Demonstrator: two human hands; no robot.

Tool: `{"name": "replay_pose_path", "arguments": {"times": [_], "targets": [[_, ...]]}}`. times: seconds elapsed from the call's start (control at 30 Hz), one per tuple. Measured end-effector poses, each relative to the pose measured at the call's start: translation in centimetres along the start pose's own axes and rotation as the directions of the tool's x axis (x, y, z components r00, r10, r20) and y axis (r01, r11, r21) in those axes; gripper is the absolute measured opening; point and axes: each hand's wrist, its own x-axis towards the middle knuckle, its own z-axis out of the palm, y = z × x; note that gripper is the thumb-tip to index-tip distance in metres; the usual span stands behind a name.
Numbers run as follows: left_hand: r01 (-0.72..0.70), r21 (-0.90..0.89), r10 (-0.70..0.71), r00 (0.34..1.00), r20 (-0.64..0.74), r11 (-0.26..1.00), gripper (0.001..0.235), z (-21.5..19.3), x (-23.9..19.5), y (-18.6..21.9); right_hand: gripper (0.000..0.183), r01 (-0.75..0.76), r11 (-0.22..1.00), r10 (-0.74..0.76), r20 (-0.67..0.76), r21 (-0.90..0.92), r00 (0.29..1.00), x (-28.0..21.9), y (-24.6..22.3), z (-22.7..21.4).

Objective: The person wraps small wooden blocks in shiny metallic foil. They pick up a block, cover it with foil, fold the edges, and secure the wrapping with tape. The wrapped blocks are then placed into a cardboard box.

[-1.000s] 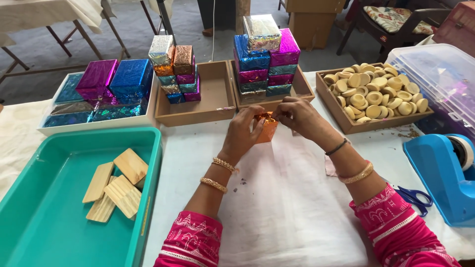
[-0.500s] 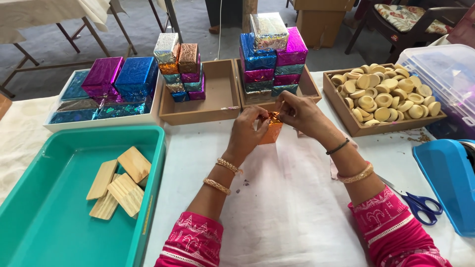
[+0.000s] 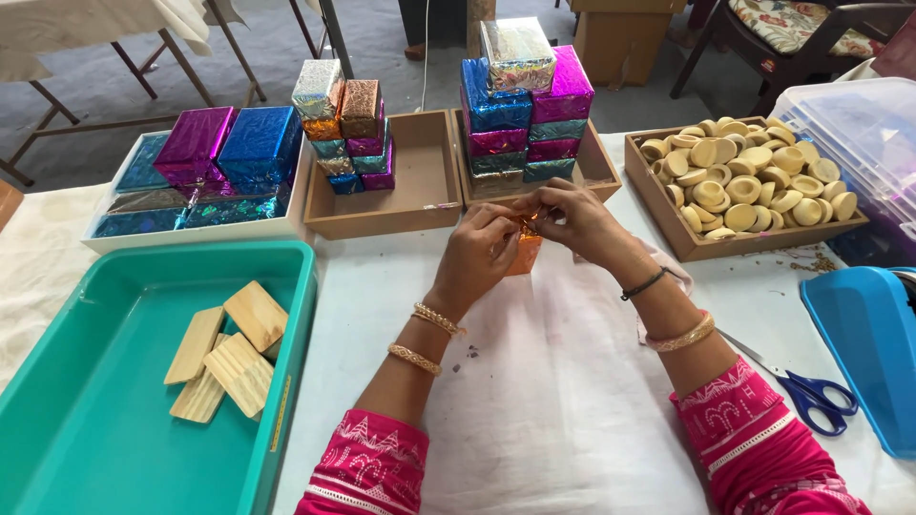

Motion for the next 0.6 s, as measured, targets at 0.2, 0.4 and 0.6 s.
{"name": "replay_pose_path", "arguments": {"times": [0.2, 0.4, 0.6], "targets": [[-0.021, -0.083, 0.027, 0.997, 0.073, 0.996, 0.005, -1.5, 0.8, 0.4, 0.023, -0.102, 0.995, 0.102, -0.020, 0.008, 0.995, 0.1, 0.2, 0.6], [-0.074, -0.067, 0.078, 0.995, 0.064, 0.995, 0.008, -1.4, 0.8, 0.2, 0.014, -0.033, 0.999, 0.034, -0.103, 0.009, 0.994, -0.2, 1.0, 0.9], [0.114, -0.186, -0.091, 0.988, 0.128, 0.976, 0.028, -1.2, 0.4, 0.1, 0.013, 0.082, 0.995, -0.089, -0.137, -0.056, 0.987, -0.6, 0.9, 1.0]]}}
